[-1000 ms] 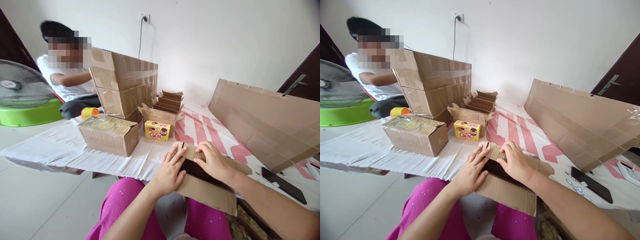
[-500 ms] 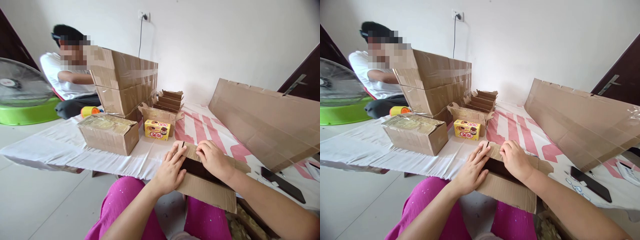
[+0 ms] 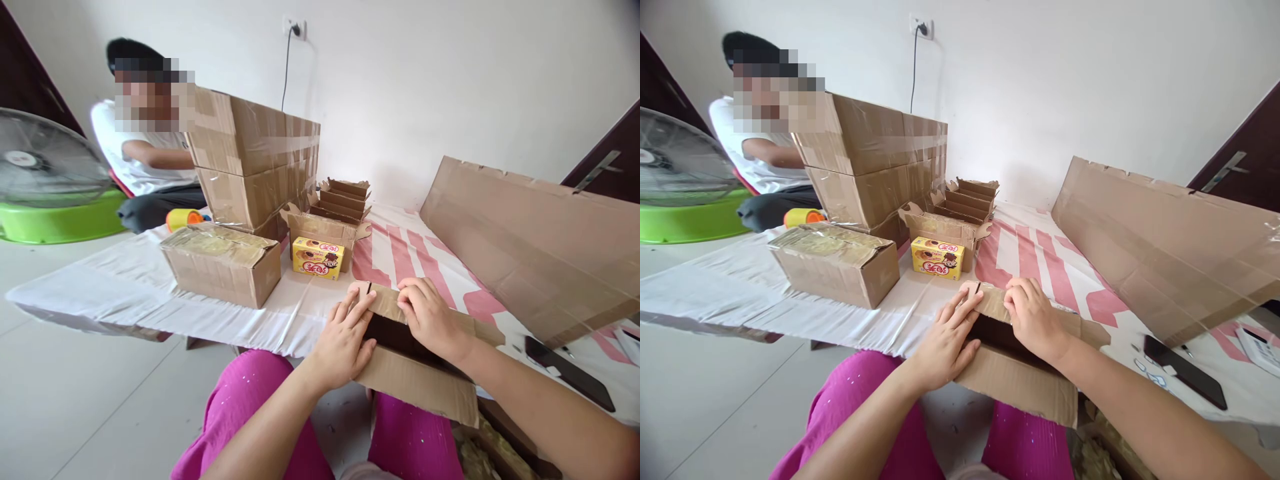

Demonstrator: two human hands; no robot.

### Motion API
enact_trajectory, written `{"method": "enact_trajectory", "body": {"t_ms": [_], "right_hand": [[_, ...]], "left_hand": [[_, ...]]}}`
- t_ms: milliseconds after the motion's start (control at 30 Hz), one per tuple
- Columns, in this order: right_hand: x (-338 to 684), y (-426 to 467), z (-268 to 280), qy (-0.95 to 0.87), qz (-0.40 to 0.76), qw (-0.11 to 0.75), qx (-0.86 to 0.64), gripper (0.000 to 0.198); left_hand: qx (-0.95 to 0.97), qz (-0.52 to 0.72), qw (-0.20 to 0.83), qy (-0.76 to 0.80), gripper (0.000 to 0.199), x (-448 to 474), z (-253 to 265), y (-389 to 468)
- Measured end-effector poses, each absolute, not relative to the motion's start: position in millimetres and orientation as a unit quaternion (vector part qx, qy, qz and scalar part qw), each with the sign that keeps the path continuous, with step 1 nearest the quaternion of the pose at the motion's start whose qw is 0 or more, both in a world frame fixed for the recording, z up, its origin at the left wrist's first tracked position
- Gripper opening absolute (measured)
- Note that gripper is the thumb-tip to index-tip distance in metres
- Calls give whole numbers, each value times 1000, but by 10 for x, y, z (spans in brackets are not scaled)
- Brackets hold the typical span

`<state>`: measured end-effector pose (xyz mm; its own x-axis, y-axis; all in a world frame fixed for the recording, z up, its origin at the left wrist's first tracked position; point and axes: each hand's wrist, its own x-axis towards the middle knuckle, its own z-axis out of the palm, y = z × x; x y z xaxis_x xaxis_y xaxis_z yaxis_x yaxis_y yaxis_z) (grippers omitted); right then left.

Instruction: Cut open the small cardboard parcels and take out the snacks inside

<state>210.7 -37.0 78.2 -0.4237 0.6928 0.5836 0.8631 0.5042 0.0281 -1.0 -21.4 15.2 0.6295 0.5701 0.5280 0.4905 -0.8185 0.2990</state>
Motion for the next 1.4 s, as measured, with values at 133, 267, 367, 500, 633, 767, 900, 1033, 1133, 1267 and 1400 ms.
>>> {"method": "enact_trajectory", "body": {"t_ms": [133, 267, 367, 500, 633, 767, 900, 1033, 1133, 1267, 1400], "right_hand": [[2095, -377, 788, -824, -195, 259, -466, 11], [2074, -403, 768, -830, -232, 252, -440, 18], [2107, -463, 742, -839, -209, 261, -430, 18], [2208, -567, 755, -861, -185, 244, -407, 19], [2346, -654, 828, -885, -149, 213, -387, 20], [2489, -713, 881, -897, -119, 186, -384, 21], [2575, -752, 890, -901, -114, 165, -386, 19], [2603, -782, 895, -900, -115, 168, -386, 21], [2605, -801, 904, -898, -118, 183, -382, 21], [2579, -812, 905, -894, -137, 200, -376, 15], [2532, -783, 853, -891, -172, 183, -377, 25]], "left_hand": [[900, 317, 52, 293, 33, -3, 149, -208], [899, 311, 39, 306, 34, -6, 151, -213], [901, 306, 35, 307, 38, -15, 155, -222], [903, 301, 32, 304, 48, -22, 150, -220], [906, 291, 26, 305, 57, -18, 130, -207], [913, 283, 14, 292, 58, 3, 115, -215], [916, 283, 3, 285, 55, 23, 108, -231], [918, 282, 3, 279, 53, 37, 93, -226], [917, 287, 7, 278, 50, 47, 88, -216], [915, 288, 10, 283, 41, 48, 107, -227], [915, 286, 7, 283, 38, 45, 119, -251]]}}
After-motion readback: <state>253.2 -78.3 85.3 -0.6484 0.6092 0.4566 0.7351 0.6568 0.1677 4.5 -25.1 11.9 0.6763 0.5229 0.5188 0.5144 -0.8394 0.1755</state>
